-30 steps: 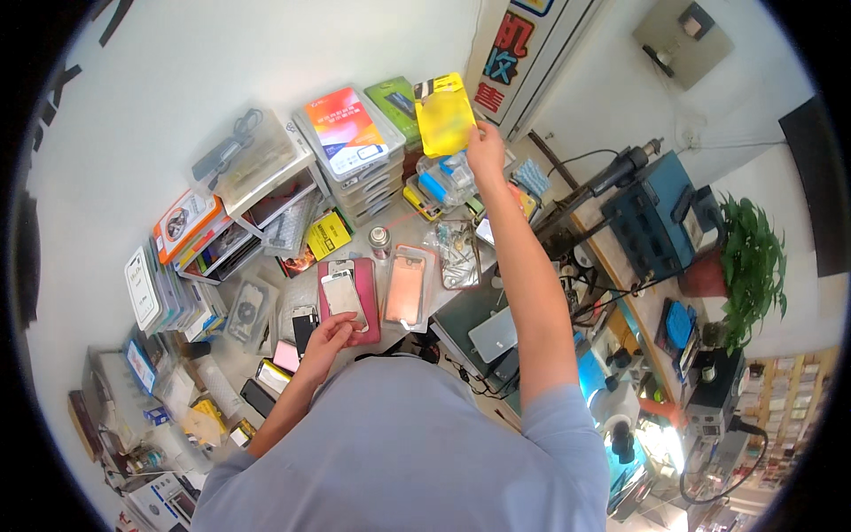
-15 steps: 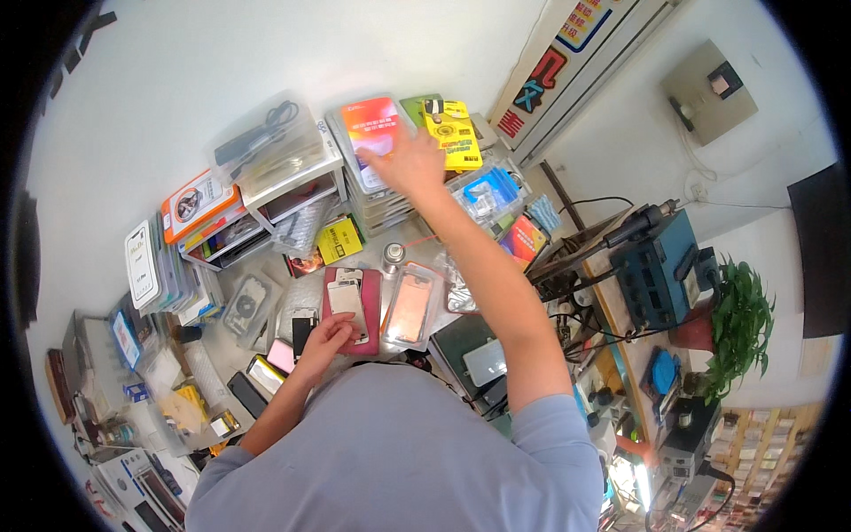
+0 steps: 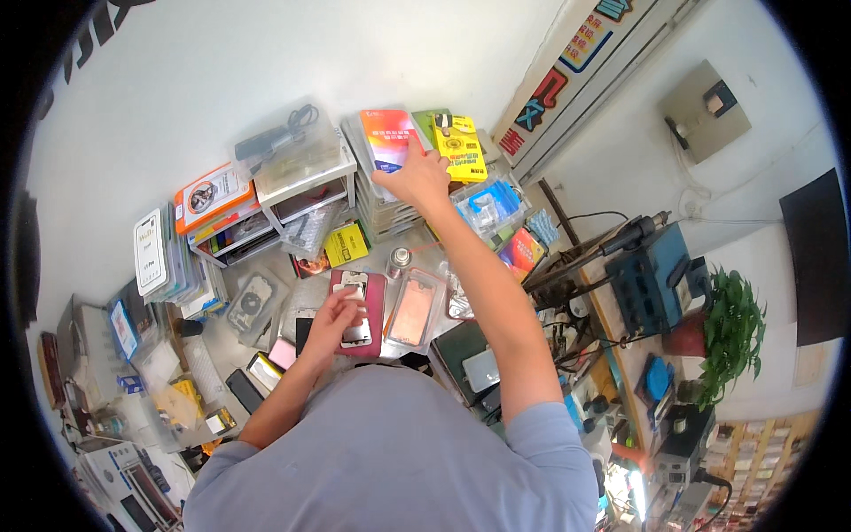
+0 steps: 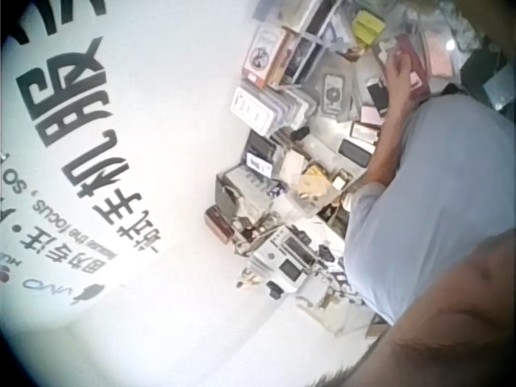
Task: The person disassembles a smartphone, removes the back cover and internal components, and places them into a clear plastic case. They then handle a small component with tweezers and organize various phone parts and boxes on the cluttered workbench.
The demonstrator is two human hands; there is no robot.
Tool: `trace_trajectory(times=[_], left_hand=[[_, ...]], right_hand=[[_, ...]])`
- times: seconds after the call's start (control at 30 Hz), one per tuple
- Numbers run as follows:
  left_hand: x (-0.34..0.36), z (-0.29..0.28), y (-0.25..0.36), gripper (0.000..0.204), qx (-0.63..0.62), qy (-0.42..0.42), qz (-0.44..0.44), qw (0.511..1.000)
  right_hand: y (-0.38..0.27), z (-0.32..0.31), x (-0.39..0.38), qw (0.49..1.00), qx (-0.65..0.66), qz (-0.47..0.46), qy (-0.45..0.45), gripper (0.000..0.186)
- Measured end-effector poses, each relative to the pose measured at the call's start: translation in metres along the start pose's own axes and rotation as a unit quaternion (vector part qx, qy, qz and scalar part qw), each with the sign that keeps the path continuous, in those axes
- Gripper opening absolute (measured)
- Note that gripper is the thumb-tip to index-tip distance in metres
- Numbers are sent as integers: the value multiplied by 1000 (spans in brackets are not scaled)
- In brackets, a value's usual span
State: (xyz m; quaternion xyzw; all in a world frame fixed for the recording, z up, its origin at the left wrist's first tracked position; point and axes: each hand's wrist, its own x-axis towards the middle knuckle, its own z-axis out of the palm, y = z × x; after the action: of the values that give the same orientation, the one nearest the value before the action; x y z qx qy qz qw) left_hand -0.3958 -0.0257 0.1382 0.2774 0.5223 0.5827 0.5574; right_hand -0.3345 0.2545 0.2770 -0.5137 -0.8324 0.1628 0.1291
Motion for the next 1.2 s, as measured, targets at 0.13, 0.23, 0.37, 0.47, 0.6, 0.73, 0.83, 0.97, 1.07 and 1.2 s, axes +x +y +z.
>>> trace_trajectory(times=[0.13, 0.23, 0.37, 0.47, 0.6, 0.73, 0.83, 0.97, 1.07, 1.2], left_hand=[[19, 2, 11, 46, -66, 22, 52, 996], [15, 37, 52, 53, -159, -17, 54, 986], [7, 70, 54, 54, -194, -43, 32, 980], [2, 77, 14, 50, -153, -20, -30, 988], [-2, 71, -32, 41, -92, -32, -102, 990], [18, 54, -91, 45, 98, -67, -57, 991], [35, 49, -113, 60, 370, -72, 19, 926], [26, 60, -122, 96, 522, -143, 131, 831], [3, 83, -104, 103, 642, -116, 139, 745], [6, 80, -114, 108, 663, -96, 170, 723]], right_hand=[[-4, -10, -67, 996, 31, -75, 39, 99], [14, -14, -136, 990, 22, -107, 93, 95], [24, -11, -214, 994, -3, -88, 66, 97], [46, 13, -262, 996, 45, -56, 50, 93], [110, 67, -293, 951, 288, 105, -30, 70], [158, 145, -318, 713, 645, 241, -133, 54], [164, 164, -327, 696, 647, 289, -115, 40], [167, 179, -325, 691, 636, 335, -72, 37], [167, 181, -324, 688, 652, 313, -60, 36], [173, 184, -323, 636, 694, 331, -69, 28]])
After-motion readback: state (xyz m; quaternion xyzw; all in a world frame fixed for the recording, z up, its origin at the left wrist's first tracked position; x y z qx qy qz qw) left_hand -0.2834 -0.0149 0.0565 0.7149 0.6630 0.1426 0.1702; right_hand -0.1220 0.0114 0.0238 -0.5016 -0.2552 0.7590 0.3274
